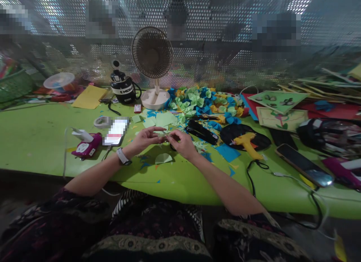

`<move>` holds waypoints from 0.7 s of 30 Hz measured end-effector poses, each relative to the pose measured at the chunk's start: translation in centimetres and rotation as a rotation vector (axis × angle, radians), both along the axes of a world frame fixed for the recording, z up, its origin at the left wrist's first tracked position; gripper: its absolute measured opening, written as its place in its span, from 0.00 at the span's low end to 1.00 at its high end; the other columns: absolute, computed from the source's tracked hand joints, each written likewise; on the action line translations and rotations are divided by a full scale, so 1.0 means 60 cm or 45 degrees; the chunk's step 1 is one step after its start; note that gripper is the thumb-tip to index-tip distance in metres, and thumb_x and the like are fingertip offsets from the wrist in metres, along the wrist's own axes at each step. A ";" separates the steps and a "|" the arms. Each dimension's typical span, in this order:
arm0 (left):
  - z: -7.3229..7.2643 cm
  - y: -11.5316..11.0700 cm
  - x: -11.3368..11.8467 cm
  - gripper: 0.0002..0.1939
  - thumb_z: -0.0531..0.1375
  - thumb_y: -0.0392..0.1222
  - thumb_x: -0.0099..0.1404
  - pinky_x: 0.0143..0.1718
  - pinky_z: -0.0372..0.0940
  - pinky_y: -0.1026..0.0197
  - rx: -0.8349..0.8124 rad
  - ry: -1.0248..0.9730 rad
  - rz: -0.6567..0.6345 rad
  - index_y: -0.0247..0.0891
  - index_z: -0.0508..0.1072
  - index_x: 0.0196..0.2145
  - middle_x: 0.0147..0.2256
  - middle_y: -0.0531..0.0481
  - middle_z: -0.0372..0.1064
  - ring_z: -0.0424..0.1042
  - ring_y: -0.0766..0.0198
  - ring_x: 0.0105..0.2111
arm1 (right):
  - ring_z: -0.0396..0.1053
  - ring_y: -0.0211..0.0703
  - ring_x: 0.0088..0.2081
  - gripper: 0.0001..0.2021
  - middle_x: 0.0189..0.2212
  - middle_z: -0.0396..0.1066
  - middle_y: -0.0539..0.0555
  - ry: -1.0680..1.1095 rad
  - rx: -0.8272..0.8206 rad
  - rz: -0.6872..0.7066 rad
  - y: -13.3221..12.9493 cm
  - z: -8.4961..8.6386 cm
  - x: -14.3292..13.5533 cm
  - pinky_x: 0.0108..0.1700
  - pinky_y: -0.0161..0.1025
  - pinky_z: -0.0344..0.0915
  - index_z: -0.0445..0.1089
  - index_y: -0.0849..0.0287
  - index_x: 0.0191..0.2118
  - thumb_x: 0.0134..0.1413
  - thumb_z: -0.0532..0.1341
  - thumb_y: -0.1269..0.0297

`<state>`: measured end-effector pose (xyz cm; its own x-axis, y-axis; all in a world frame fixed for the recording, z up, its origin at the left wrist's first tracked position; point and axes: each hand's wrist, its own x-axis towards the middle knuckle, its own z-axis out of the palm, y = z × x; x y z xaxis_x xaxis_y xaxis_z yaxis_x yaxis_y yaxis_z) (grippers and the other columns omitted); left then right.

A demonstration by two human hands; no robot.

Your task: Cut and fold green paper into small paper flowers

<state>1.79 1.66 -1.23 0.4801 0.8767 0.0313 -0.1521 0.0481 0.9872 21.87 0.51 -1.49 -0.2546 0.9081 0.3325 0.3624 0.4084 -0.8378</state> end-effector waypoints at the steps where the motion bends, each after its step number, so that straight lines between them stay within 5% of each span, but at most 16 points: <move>1: -0.001 0.001 0.000 0.28 0.70 0.45 0.55 0.44 0.68 0.59 -0.001 0.005 0.000 0.33 0.70 0.52 0.34 0.47 0.78 0.77 0.64 0.36 | 0.68 0.41 0.29 0.13 0.28 0.72 0.53 -0.005 -0.001 -0.001 0.000 0.000 0.000 0.34 0.38 0.67 0.69 0.57 0.32 0.56 0.60 0.52; 21: -0.005 0.001 0.001 0.26 0.70 0.43 0.55 0.49 0.68 0.55 -0.065 -0.010 -0.001 0.32 0.72 0.50 0.36 0.44 0.79 0.78 0.63 0.38 | 0.68 0.41 0.27 0.13 0.26 0.72 0.52 -0.008 -0.017 0.010 -0.002 0.004 -0.001 0.33 0.38 0.66 0.67 0.57 0.31 0.55 0.59 0.52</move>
<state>1.82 1.72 -1.52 0.4805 0.8769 -0.0095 -0.1596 0.0981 0.9823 21.82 0.37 -1.24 -0.2638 0.9104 0.3188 0.3649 0.4001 -0.8407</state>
